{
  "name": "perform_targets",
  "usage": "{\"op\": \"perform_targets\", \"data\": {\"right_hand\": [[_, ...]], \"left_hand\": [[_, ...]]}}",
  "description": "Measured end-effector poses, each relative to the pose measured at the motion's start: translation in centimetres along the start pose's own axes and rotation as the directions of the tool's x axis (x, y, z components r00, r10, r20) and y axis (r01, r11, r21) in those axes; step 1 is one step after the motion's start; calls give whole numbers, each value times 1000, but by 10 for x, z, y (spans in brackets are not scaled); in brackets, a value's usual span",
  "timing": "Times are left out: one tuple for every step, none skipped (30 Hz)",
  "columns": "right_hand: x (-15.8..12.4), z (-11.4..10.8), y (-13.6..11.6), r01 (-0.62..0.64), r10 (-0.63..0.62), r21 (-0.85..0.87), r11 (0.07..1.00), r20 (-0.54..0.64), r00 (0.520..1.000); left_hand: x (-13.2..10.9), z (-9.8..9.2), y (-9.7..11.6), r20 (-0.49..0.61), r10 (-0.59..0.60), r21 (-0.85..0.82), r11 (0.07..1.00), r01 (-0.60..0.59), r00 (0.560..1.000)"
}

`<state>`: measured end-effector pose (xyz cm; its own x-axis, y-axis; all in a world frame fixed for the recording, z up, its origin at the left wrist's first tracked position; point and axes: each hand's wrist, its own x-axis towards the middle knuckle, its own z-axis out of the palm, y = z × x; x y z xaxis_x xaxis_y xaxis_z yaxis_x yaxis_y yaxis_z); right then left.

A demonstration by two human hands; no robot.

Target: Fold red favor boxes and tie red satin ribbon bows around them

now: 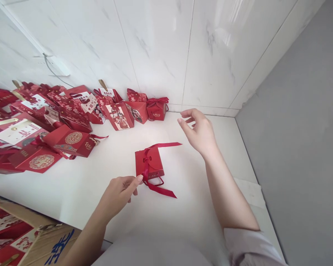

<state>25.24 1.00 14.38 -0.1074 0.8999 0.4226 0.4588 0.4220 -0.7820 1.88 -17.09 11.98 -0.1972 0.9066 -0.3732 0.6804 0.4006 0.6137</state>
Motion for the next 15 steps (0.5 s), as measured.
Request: {"op": "perform_targets", "data": {"right_hand": [[0, 1, 2, 18, -18, -1, 1000, 39, 999], [-1, 4, 3, 39, -40, 12, 999, 104, 994], [-2, 8, 4, 67, -71, 31, 997, 187, 980], [-4, 13, 5, 105, -117, 57, 993, 277, 954], [-6, 20, 5, 154, -174, 84, 984, 362, 916], [-8, 27, 5, 211, -240, 114, 971, 448, 861], [-10, 35, 5, 264, -303, 149, 953, 514, 803], [-11, 42, 4, 300, -346, 176, 938, 567, 748], [-13, 49, 3, 323, -374, 198, 925, 608, 700], [-14, 56, 2, 340, -394, 213, 916, 636, 664], [-15, 61, 0, 351, -404, 221, 910, 657, 637], [-15, 66, -1, 360, -412, 224, 905, 670, 618], [-15, 70, -2, 370, -417, 224, 902, 678, 605], [-15, 73, -3, 379, -420, 221, 899, 684, 596], [-15, 76, -4, 384, -419, 215, 898, 688, 593]], "left_hand": [[0, 5, 0, 35, -22, -43, 999, 24, 999], [1, 10, -1, 65, -33, -89, 995, 39, 997], [2, 14, -1, 75, -31, -133, 990, 41, 997], [3, 19, -2, 65, -19, -167, 986, 30, 998], [4, 23, -2, 45, -3, -192, 981, 12, 999], [5, 27, -4, 21, 10, -210, 978, -5, 1000], [6, 30, -5, 0, 20, -223, 975, -20, 1000], [7, 32, -6, -15, 26, -237, 971, -29, 1000], [8, 33, -7, -23, 30, -257, 966, -35, 999], [9, 34, -8, -20, 32, -284, 958, -36, 999], [10, 34, -9, -12, 31, -319, 947, -33, 999], [11, 34, -9, -5, 31, -358, 933, -31, 1000], [12, 33, -10, -4, 31, -398, 917, -30, 999], [14, 33, -10, -8, 32, -437, 899, -32, 999], [15, 33, -10, -16, 28, -475, 879, -32, 999]]}}
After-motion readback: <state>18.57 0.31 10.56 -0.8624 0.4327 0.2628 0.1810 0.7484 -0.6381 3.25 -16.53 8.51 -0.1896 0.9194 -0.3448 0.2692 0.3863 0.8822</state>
